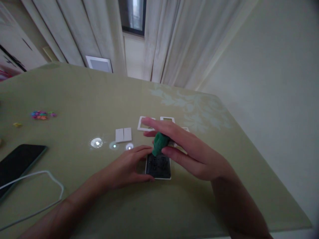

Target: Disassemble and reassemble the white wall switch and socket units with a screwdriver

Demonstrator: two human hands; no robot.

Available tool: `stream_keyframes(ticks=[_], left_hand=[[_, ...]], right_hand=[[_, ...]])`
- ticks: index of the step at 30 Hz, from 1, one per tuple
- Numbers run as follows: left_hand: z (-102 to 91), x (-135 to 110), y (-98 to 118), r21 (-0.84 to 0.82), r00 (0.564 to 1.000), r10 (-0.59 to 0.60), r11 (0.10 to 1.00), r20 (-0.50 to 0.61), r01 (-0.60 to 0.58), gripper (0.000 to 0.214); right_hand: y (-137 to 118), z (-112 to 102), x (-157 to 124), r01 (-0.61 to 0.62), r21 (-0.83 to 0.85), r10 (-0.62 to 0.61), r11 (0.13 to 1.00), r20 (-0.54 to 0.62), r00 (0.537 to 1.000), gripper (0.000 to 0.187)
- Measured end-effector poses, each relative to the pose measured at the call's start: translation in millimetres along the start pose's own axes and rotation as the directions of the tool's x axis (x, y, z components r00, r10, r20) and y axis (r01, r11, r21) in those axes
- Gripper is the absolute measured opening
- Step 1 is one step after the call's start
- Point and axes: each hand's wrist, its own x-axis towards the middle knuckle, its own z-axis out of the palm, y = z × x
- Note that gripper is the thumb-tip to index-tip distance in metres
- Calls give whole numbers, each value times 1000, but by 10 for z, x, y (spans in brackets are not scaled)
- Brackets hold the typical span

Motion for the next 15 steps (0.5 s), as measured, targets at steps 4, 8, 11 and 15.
stream_keyframes(ticks=[4, 8, 11, 15], left_hand=[[8, -4, -18, 8, 999, 26, 1000, -41, -26, 61], [-30, 6, 14, 11, 999, 38, 999, -35, -38, 56], [-53, 6, 64, 12, 999, 43, 999, 1, -43, 52], [39, -3, 105, 84, 997, 78, 993, 2, -78, 75]], right_hand=[[64, -35, -33, 82, 58, -77, 995, -88, 993, 30], [11, 116, -67, 76, -181, -117, 981, -232, 966, 24], [-82, 165, -72, 68, -271, -138, 960, -248, 959, 30], [-128, 5, -127, 33, -198, -119, 980, -442, 889, 39]])
